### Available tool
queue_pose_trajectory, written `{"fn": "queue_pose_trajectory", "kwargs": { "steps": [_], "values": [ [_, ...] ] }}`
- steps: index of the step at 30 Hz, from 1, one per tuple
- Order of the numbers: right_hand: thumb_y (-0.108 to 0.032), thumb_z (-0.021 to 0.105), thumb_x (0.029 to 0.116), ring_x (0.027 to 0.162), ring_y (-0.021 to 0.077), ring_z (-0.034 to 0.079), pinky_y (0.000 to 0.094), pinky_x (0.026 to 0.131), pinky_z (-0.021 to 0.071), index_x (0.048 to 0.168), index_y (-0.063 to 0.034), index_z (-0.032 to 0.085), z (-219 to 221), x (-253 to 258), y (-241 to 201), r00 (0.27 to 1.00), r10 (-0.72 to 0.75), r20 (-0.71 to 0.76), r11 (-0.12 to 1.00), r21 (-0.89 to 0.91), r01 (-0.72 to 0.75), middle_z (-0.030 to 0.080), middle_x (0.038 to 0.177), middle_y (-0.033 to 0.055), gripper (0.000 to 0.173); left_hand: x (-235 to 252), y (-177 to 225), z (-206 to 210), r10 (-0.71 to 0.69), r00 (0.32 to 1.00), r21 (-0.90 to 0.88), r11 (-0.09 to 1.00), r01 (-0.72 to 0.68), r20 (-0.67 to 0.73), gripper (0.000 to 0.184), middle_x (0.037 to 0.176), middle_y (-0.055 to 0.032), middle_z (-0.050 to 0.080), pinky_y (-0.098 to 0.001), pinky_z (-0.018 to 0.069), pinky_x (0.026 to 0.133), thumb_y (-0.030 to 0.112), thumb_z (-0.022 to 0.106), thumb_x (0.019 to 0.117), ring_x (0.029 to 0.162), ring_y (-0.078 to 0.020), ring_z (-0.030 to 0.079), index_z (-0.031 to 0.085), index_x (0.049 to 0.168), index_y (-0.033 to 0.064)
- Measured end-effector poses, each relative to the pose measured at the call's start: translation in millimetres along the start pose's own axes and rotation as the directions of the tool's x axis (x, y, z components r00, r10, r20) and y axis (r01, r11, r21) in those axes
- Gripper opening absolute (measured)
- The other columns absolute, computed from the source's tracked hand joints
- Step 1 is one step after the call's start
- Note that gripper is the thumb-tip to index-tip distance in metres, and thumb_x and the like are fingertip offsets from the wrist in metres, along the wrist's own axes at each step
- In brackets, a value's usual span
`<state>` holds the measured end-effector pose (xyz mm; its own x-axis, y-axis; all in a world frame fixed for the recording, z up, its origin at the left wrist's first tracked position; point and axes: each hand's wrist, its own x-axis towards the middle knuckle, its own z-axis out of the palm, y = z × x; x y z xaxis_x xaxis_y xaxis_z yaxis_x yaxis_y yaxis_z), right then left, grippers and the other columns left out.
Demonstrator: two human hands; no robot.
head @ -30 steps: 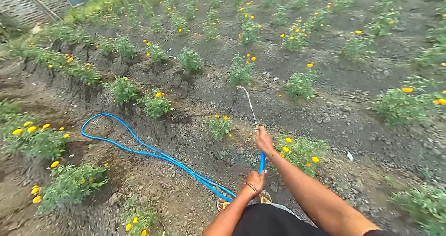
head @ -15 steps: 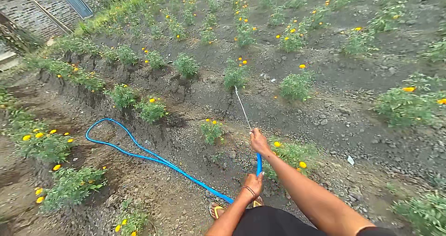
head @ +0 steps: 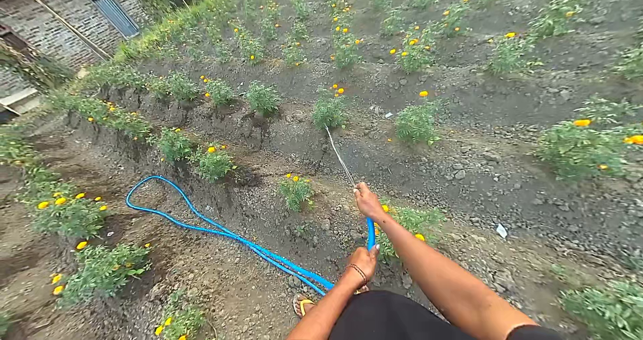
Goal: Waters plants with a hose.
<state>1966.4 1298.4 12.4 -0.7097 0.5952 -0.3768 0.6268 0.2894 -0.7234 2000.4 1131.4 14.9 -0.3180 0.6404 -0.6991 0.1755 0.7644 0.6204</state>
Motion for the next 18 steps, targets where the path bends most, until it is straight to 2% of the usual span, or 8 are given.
{"fn": "queue_pose_trajectory", "kwargs": {
  "steps": [7,11,15,18],
  "values": [
    [-0.020,0.033,0.1130,0.098,0.0363,0.068,0.0516,0.090,0.0523,0.140,-0.0008,0.049,-6.0,1.1,7.4,1.000,-0.019,-0.022,0.999,0.036,0.020,0.067,0.109,0.0242,0.037,2.8,6.0,4.7,0.007,1.000,0.021,1.000,-0.007,-0.016,0.063,0.087,-0.0178,0.058,-0.0496,0.0488,0.077,0.045,0.028,0.1129,0.078,-0.0300,0.059,0.062,0.097,-0.0056],
    [-0.020,0.033,0.1128,0.100,0.0368,0.068,0.0523,0.091,0.0523,0.139,-0.0006,0.050,-7.5,0.2,10.2,0.999,-0.022,-0.044,0.999,0.045,0.024,0.067,0.110,0.0240,0.036,4.8,4.3,6.0,0.016,1.000,0.016,1.000,-0.016,-0.015,0.063,0.085,-0.0164,0.057,-0.0487,0.0485,0.075,0.046,0.028,0.1127,0.076,-0.0290,0.057,0.061,0.097,-0.0048],
    [-0.019,0.034,0.1125,0.098,0.0367,0.068,0.0526,0.089,0.0528,0.138,-0.0011,0.051,-8.2,-1.9,10.9,0.997,-0.022,-0.077,0.997,0.078,0.028,0.067,0.109,0.0240,0.035,4.5,4.3,5.0,0.022,1.000,0.034,0.999,-0.021,-0.022,0.064,0.087,-0.0185,0.059,-0.0502,0.0492,0.077,0.046,0.029,0.1126,0.078,-0.0304,0.059,0.062,0.098,-0.0062],
    [-0.019,0.035,0.1125,0.101,0.0380,0.068,0.0534,0.091,0.0520,0.138,-0.0008,0.051,-9.2,-3.6,10.7,0.996,-0.014,-0.083,0.997,0.075,0.020,0.067,0.111,0.0250,0.035,4.5,3.3,5.3,0.029,0.999,0.034,0.999,-0.028,-0.029,0.063,0.087,-0.0181,0.058,-0.0496,0.0489,0.077,0.045,0.029,0.1128,0.078,-0.0302,0.058,0.062,0.096,-0.0060]
  ]
}}
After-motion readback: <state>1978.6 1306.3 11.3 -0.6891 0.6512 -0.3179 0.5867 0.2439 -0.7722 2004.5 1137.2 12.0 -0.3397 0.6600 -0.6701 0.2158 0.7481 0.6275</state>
